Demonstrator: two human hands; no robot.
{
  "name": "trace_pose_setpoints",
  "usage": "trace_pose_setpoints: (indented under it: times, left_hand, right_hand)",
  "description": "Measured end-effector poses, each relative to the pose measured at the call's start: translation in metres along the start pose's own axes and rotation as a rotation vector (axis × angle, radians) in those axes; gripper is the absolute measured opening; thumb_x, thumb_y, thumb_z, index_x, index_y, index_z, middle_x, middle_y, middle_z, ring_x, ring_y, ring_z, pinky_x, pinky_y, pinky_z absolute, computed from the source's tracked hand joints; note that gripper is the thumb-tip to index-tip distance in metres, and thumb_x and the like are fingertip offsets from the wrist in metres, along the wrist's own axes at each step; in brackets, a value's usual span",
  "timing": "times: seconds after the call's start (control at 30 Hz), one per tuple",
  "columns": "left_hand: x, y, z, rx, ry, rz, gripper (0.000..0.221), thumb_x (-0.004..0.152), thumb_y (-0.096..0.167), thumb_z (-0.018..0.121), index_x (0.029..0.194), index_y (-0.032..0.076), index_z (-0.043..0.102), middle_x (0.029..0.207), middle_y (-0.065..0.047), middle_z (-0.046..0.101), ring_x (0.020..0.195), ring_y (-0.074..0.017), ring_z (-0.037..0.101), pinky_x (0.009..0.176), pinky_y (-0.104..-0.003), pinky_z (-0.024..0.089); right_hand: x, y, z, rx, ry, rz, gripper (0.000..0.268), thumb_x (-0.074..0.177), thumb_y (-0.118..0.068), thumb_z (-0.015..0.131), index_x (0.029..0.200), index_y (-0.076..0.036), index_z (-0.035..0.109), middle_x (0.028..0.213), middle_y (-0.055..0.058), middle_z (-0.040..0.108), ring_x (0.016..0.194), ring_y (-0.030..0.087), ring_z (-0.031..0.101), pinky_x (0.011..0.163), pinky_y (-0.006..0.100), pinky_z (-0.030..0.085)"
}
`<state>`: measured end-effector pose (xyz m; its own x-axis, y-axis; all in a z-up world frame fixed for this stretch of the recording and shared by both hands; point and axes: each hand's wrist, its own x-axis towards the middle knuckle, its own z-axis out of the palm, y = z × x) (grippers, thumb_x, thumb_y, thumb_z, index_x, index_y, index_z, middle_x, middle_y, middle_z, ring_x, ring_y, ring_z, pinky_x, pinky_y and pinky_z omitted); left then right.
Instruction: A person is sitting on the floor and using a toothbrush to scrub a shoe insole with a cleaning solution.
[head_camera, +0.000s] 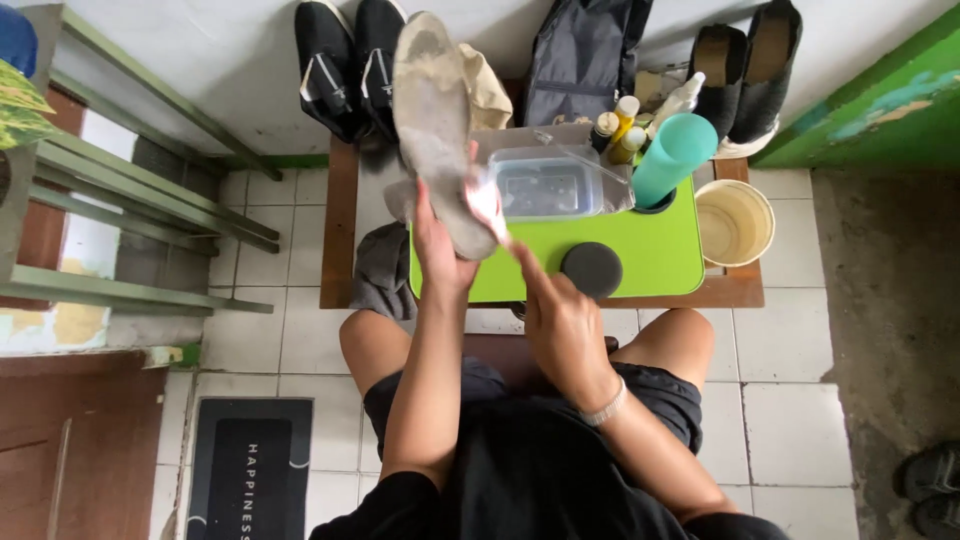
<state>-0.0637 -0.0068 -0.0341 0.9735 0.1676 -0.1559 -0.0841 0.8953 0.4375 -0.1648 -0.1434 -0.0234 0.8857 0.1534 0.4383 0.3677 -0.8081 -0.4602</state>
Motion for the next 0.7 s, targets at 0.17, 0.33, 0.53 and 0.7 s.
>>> trace_pose_setpoints:
  times: [0.17, 0.33, 0.53, 0.7]
  left_hand:
    - [0.013, 0.011, -0.024, 0.023, -0.038, 0.030, 0.048, 0.103, 0.050, 0.051, 0.137, 0.016, 0.057, 0.131, -0.013, 0.065, 0.106, -0.0218, 0.068, 0.097, -0.037, 0.057]
    - [0.006, -0.014, -0.027, -0.092, -0.139, -0.044, 0.054, 0.108, 0.047, 0.047, 0.152, 0.015, 0.046, 0.153, -0.018, 0.049, 0.132, -0.0303, 0.057, 0.114, -0.045, 0.045]
    - [0.022, 0.008, -0.026, -0.056, -0.017, -0.003, 0.053, 0.101, 0.048, 0.057, 0.141, 0.013, 0.056, 0.140, -0.016, 0.062, 0.111, -0.0260, 0.067, 0.102, -0.041, 0.056]
    - [0.027, -0.029, -0.050, -0.069, 0.189, -0.118, 0.049, 0.094, 0.049, 0.069, 0.129, 0.016, 0.062, 0.120, -0.016, 0.070, 0.097, -0.0289, 0.073, 0.093, -0.044, 0.059]
  right_hand:
    - [-0.023, -0.005, -0.018, 0.066, -0.114, 0.056, 0.048, 0.096, -0.012, 0.053, 0.142, -0.025, 0.062, 0.065, 0.013, 0.064, 0.055, 0.045, 0.065, 0.050, 0.058, 0.050]
    - [0.001, 0.005, -0.003, -0.001, -0.012, 0.051, 0.052, 0.099, -0.009, 0.053, 0.147, -0.029, 0.059, 0.066, 0.010, 0.061, 0.055, 0.041, 0.065, 0.051, 0.052, 0.053]
    - [-0.021, -0.006, -0.019, 0.106, -0.139, 0.053, 0.050, 0.097, -0.013, 0.053, 0.144, -0.029, 0.060, 0.064, 0.010, 0.062, 0.056, 0.041, 0.067, 0.048, 0.055, 0.052]
    - [0.004, 0.004, -0.009, 0.172, -0.074, 0.044, 0.053, 0.099, -0.005, 0.052, 0.147, -0.026, 0.059, 0.071, 0.012, 0.067, 0.062, 0.039, 0.067, 0.054, 0.049, 0.053]
